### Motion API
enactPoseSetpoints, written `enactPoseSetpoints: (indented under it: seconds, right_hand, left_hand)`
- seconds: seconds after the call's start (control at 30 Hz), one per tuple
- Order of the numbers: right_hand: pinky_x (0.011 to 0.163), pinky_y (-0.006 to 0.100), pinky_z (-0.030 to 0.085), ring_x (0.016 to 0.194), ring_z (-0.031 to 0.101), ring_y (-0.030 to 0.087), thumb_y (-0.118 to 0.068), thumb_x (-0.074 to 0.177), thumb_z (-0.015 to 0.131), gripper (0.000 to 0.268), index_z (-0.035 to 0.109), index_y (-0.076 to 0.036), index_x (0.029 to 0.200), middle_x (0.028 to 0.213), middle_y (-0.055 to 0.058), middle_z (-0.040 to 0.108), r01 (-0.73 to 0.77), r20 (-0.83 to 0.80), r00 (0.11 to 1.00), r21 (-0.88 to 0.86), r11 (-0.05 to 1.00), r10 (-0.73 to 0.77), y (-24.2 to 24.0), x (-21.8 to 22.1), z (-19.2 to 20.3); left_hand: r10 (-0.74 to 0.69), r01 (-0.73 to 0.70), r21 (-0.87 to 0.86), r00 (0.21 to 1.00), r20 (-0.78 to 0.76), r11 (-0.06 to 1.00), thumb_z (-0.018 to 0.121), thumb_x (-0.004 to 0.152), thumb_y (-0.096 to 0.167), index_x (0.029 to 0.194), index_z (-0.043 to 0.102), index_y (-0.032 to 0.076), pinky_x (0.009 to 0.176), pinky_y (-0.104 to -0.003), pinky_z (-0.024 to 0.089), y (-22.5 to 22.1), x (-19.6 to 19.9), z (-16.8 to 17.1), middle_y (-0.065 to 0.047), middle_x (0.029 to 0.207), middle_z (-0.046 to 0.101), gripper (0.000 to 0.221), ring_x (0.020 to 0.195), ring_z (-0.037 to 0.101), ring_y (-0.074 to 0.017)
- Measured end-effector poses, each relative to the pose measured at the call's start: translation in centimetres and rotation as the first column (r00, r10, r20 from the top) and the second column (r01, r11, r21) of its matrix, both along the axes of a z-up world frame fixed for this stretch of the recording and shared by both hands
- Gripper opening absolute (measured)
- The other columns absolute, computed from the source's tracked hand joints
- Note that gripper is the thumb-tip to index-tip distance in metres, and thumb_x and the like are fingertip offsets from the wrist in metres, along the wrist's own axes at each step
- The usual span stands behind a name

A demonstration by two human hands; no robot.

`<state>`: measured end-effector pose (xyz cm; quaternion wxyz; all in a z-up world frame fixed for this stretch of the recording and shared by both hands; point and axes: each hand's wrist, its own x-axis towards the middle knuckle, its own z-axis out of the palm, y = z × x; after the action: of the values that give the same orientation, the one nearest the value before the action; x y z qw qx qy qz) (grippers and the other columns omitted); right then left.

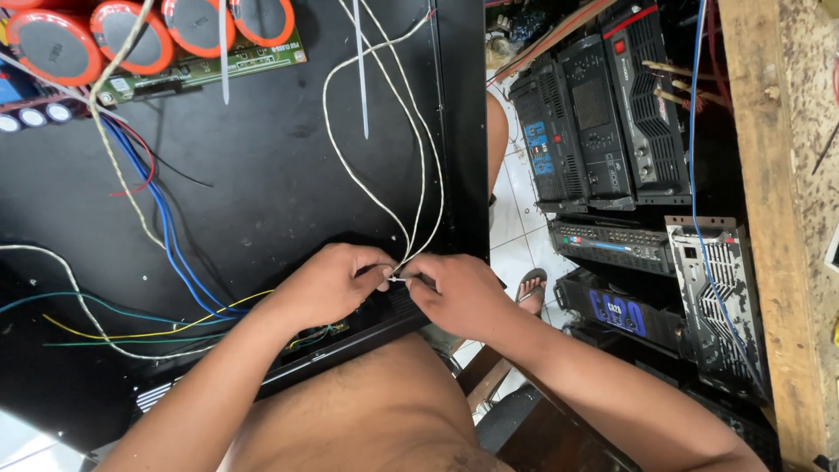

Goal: Organizing and grouping internal wiring within an electronic amplifier chassis on a repair bench.

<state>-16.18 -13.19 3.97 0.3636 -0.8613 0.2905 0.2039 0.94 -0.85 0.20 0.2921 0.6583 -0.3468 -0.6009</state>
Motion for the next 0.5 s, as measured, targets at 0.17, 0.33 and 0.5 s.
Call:
enactPoseSetpoints:
  seconds: [0.17, 0.33, 0.5]
  right_hand:
    - [0.068, 0.044, 0.059, 0.074, 0.073, 0.034, -0.032, 0.096, 0.053, 0.033, 0.074, -0.017, 0.116, 0.071, 0.01, 0.073, 0.003, 0.006, 1.0, 0.028, 1.0, -0.003, 0.0, -0.2, -0.3]
    - [0.065, 0.045, 0.056, 0.069, 0.069, 0.035, -0.025, 0.097, 0.054, 0.024, 0.074, -0.014, 0.105, 0.066, 0.011, 0.067, -0.042, 0.098, 0.994, 0.016, 0.999, 0.04, -0.1, -0.2, -0.3]
    - [0.065, 0.043, 0.055, 0.07, 0.067, 0.034, -0.022, 0.098, 0.056, 0.019, 0.073, -0.013, 0.096, 0.067, 0.013, 0.064, -0.048, 0.196, 0.98, 0.056, 0.997, 0.036, -0.4, -0.5, 0.1]
  left_hand:
    - [-0.031, 0.031, -0.005, 0.999, 0.036, 1.0, 0.067, 0.096, 0.03, 0.115, 0.078, 0.008, 0.067, -0.037, 0.06, -0.1, -0.1, 1.4, -0.013, 0.094, 0.08, 0.031, 0.074, 0.075, -0.0223]
    - [-0.067, 0.069, -0.026, 0.994, 0.083, 0.997, 0.063, 0.098, 0.023, 0.115, 0.077, 0.007, 0.074, -0.04, 0.062, 0.0, 0.1, 1.9, -0.014, 0.095, 0.081, 0.027, 0.086, 0.077, -0.0272]
    - [-0.061, 0.066, -0.042, 0.991, 0.116, 0.997, 0.06, 0.1, 0.02, 0.117, 0.076, 0.007, 0.075, -0.037, 0.062, 0.2, -0.1, 0.9, -0.012, 0.096, 0.081, 0.026, 0.086, 0.077, -0.0251]
